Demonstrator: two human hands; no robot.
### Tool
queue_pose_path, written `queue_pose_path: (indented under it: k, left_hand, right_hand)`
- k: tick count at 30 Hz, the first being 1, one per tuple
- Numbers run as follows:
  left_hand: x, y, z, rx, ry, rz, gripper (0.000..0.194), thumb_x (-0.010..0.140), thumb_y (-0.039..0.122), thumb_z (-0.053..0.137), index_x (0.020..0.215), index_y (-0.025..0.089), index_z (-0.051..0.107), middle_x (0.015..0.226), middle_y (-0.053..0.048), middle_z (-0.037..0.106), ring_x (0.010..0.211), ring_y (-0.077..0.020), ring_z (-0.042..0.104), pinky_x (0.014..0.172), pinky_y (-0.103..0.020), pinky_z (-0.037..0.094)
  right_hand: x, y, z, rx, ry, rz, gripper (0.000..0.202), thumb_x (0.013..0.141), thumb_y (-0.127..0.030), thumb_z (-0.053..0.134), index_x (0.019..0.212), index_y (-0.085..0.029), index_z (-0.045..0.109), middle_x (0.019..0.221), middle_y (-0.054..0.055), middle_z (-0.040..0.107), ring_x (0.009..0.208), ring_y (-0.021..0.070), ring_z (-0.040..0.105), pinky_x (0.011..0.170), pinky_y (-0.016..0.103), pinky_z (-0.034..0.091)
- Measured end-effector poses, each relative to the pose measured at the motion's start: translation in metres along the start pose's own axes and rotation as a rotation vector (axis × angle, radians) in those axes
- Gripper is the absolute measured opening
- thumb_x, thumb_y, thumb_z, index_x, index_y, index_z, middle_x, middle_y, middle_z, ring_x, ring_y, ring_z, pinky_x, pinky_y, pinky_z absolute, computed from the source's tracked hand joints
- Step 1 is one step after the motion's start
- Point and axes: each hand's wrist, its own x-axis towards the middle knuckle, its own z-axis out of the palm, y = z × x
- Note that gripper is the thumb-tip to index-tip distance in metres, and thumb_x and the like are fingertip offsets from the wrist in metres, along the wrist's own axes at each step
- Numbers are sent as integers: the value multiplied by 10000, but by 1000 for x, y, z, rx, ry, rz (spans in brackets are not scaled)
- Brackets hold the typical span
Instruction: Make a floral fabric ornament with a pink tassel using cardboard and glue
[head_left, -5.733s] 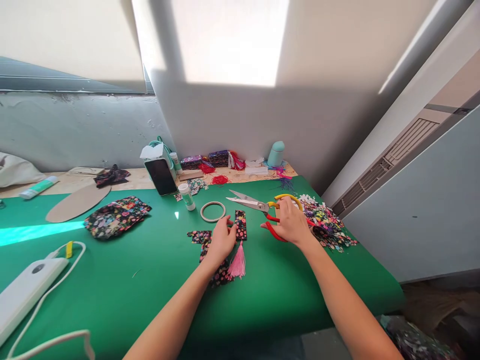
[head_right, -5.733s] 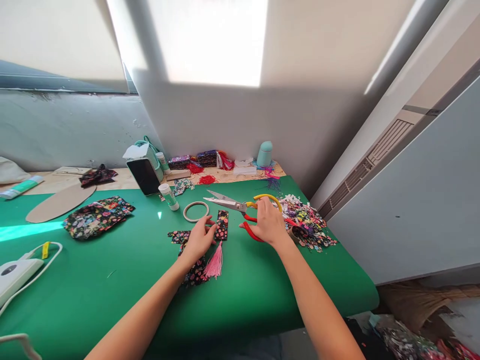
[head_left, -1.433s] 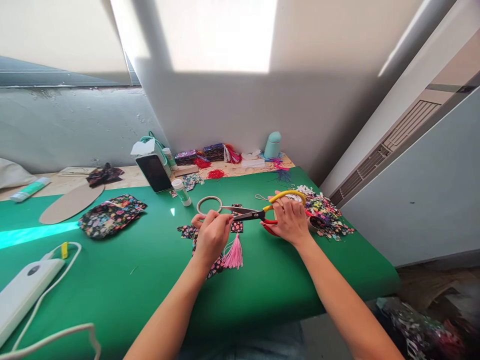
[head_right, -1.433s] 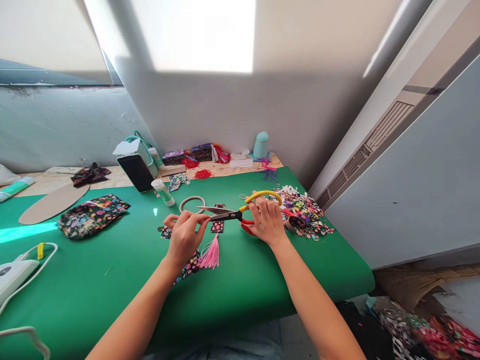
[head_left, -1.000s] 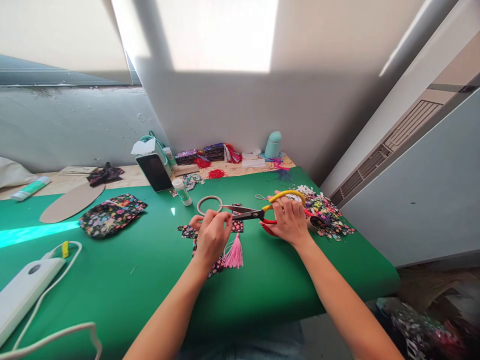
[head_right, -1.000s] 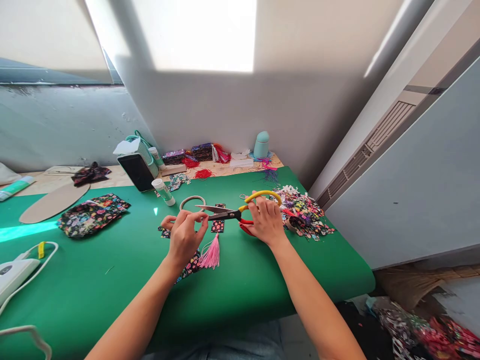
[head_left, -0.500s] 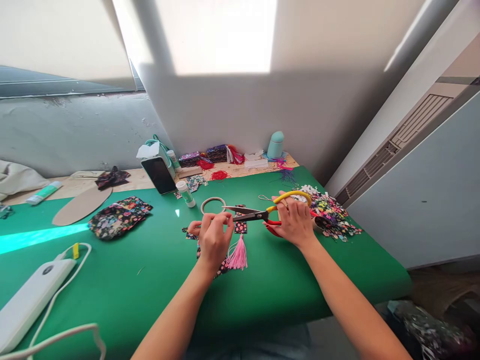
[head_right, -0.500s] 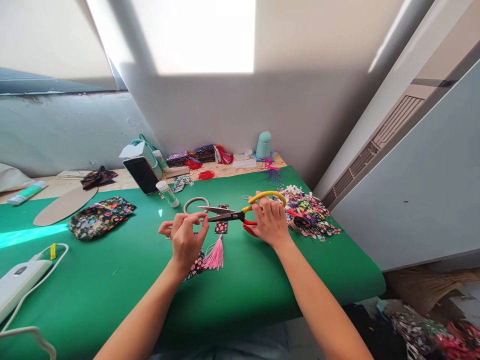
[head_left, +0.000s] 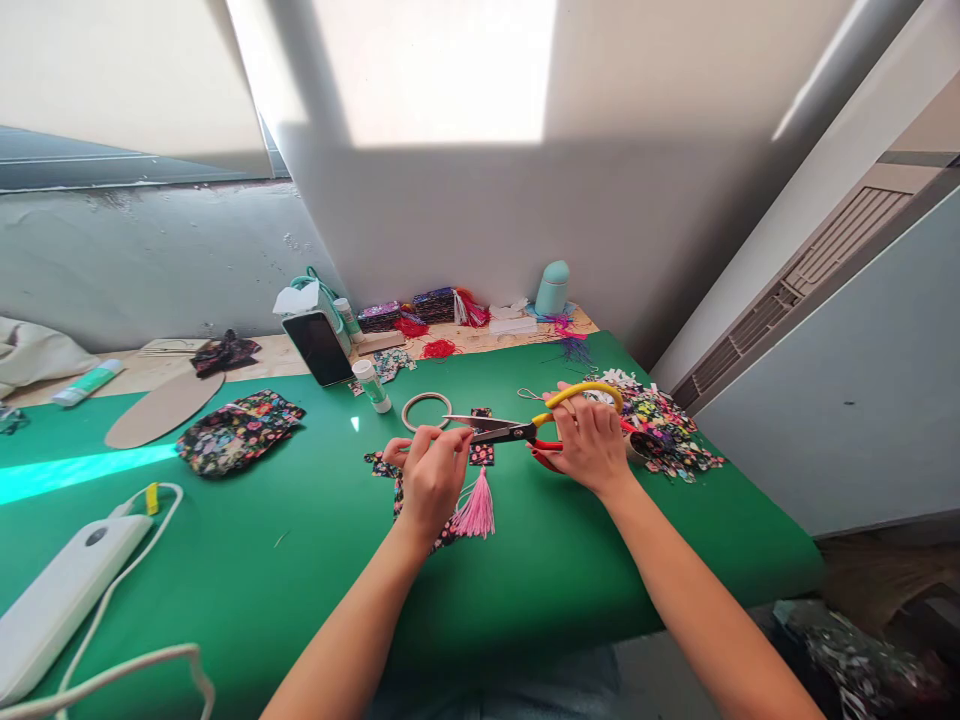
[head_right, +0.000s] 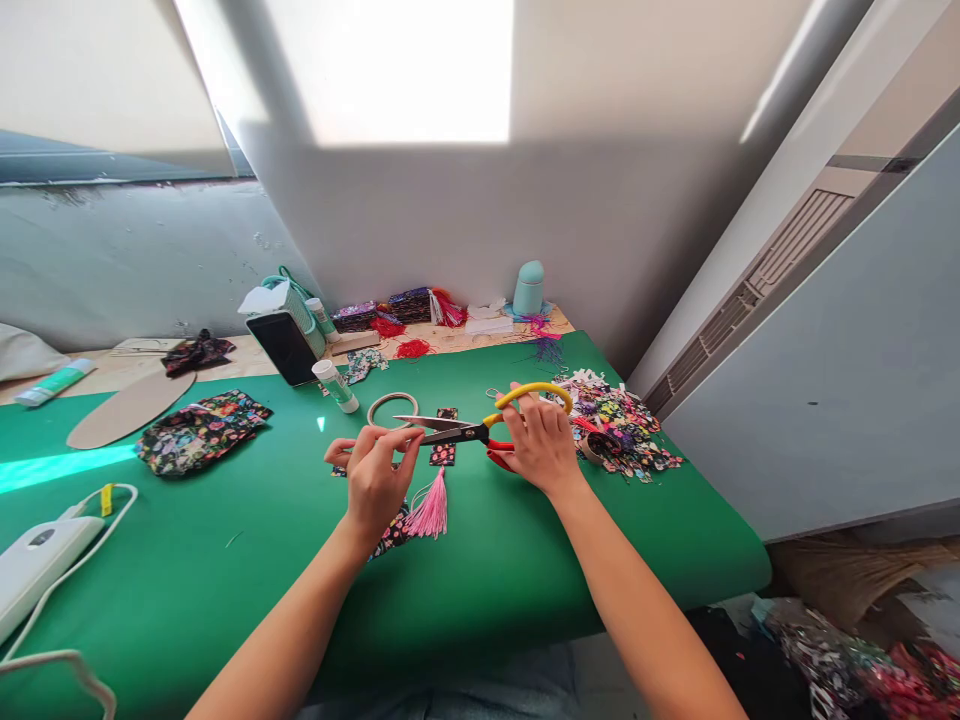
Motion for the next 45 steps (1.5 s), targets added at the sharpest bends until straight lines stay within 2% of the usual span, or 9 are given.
queue_pose_path:
  k: [8, 13, 26, 32, 45]
  left_hand:
    - [-1, 1, 1, -13, -57, 2, 80, 851, 140, 608, 833, 213, 582, 649, 40, 664, 597, -136, 582, 706, -363, 266]
    - [-2, 0, 3, 4, -101, 23, 95, 844, 125, 605, 831, 206, 557, 656, 49, 653, 615, -129, 585, 699, -363, 253]
    - [-2, -4, 3, 13, -73, -15, 111, 827, 127, 611, 858, 199, 533, 678, 33, 642, 636, -142, 583, 739, -371, 254]
    - [-1, -1, 0, -35, -73, 8, 127, 835, 161, 643, 841, 222, 531, 741, 40, 697, 626, -131, 599, 737, -363, 269]
    - [-2, -1, 4, -33, -133, -9, 86, 859, 137, 565, 843, 203, 511, 712, 27, 643, 648, -139, 584, 719, -349, 264]
  right_hand:
    - [0, 1, -1, 5, -16, 16, 484, 807, -422, 542, 1190, -126, 563, 1157, 164, 546, 882, 280, 440, 764, 373, 298]
    - [1, 0, -2, -26, -15, -7, 432, 817, -414, 534, 1137, -130, 595, 1104, 162, 573, 862, 276, 436, 753, 371, 295]
    - [0, 2, 1, 2, -20, 0, 492, 820, -481, 517, 1128, -104, 591, 1112, 178, 561, 874, 284, 441, 760, 376, 295]
    - [-1, 2, 1, 17, -45, 7, 472, 820, -453, 516, 1147, -121, 590, 1131, 172, 552, 867, 281, 438, 762, 377, 294]
    - [0, 1, -2, -12, -10, -22, 401, 826, -402, 529, 1100, -125, 620, 1080, 163, 572, 872, 276, 439, 752, 370, 289]
